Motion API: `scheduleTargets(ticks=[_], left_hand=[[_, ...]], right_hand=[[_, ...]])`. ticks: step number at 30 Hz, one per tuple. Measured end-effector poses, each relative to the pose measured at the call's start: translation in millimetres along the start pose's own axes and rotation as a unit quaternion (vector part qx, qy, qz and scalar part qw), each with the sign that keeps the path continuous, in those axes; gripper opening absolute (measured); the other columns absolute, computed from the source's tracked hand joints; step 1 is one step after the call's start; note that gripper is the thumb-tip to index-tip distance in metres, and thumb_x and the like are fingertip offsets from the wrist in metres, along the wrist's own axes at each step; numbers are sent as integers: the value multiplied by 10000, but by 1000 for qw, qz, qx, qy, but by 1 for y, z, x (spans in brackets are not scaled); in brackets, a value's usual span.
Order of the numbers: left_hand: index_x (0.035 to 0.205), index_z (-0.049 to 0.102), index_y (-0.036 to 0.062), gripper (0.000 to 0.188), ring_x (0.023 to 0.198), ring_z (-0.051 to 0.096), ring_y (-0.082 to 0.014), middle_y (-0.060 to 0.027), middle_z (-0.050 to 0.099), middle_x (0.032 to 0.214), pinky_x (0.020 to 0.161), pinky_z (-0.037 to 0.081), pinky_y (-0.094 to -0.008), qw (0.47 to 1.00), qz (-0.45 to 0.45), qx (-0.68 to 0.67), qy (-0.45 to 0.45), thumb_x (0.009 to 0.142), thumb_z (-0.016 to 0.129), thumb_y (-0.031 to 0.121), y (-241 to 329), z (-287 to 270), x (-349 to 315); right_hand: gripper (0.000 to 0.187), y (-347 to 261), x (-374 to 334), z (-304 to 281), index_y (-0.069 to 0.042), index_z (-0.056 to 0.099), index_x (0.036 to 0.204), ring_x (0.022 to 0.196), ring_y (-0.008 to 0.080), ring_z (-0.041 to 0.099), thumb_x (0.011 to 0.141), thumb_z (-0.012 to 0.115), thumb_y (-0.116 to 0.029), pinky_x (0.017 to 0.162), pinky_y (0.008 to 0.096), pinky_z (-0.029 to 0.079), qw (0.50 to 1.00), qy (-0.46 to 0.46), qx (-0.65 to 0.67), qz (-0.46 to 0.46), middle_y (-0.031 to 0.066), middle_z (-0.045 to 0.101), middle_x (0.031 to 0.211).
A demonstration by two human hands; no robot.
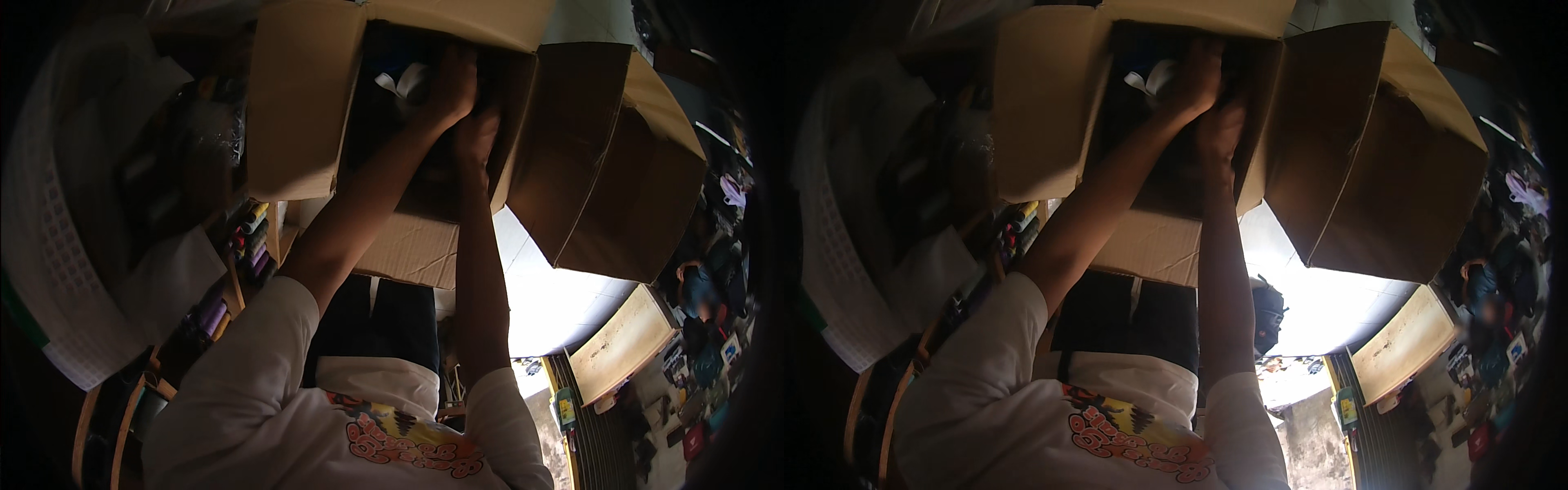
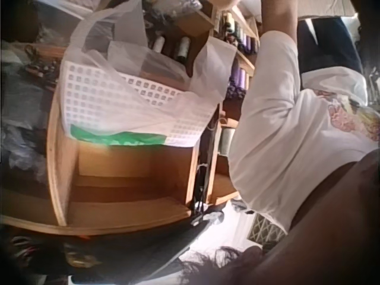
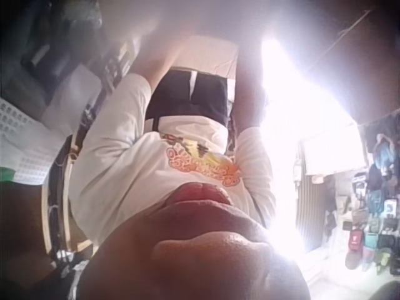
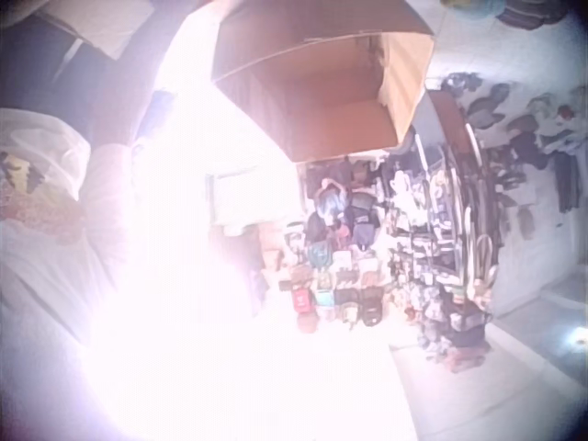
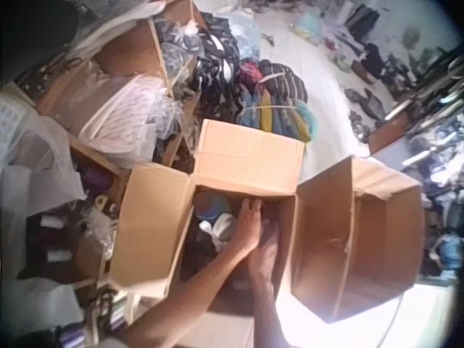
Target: The person picks up several rolls of ribbon and tape from boxes on a chair and places them onto a storage shelf according to their color and size.
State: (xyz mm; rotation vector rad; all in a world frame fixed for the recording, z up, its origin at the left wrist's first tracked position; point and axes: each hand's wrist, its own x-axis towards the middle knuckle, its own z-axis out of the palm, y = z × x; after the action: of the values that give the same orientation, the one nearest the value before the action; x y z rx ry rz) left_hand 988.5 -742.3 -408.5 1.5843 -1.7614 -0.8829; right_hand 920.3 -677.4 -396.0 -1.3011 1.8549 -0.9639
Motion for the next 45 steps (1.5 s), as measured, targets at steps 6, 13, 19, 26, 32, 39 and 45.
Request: scheduleTargets(ticks=[6,13,19,26,32,39,45], left_hand=[[1146,562,10,315,1130,524,-361,-196,564,1118,895,468,-457,984,14,175,-12,835,553,65,-11,-9,-17],[893,687,61,153,1090,524,-315,-122,616,1046,874,419,-428,912,167,359,-105,790,599,133,-55,-38,-28],[1017,622,39,238,1093,514,-364,-163,569,1153,860,457,-488,948,46,301,-95,787,606,98,-52,-18,-34],[1019,583,-21,282,1040,548,-399,-203,597,1037,887,465,-504,983,107,150,-12,745,642,9,-67,-26,-40],[1067,559,-47,386,1041,579,-426,-266,592,1071,882,485,-473,999,23,22,33,702,687,-36,-48,-32,-50],[1016,642,-16,316,895,678,-302,-201,674,955,770,524,-377,992,-116,-51,18,741,747,98,-42,-68,-56],[1078,589,2,367,930,654,-313,-189,654,981,827,505,-391,974,-142,-175,32,777,740,146,-14,-117,-93]], right_hand=[[697,21,-11,19,28,243,1473,1269,415,462,961,503,-369,1072,449,375,987,84,-110,-80,282,457,1373],[541,71,-30,55,64,397,1395,1175,351,556,982,451,-280,984,451,471,908,127,-363,-165,280,487,1341],[606,94,-37,63,71,366,1399,1201,438,513,935,556,-269,1015,480,448,877,165,-424,-155,326,470,1323],[708,42,-18,37,29,409,1379,1240,411,500,803,735,-226,1068,452,396,989,-51,-101,97,270,508,1331],[822,49,-9,33,29,402,1389,1275,374,483,734,805,-261,1091,418,372,991,-21,9,135,251,508,1350],[739,9,-9,13,6,496,1330,1142,344,594,734,814,-294,1005,389,463,993,-16,22,114,229,600,1241],[584,-72,-54,-48,0,565,1268,1019,256,657,781,800,-221,907,352,518,988,-18,66,141,186,671,1125]])
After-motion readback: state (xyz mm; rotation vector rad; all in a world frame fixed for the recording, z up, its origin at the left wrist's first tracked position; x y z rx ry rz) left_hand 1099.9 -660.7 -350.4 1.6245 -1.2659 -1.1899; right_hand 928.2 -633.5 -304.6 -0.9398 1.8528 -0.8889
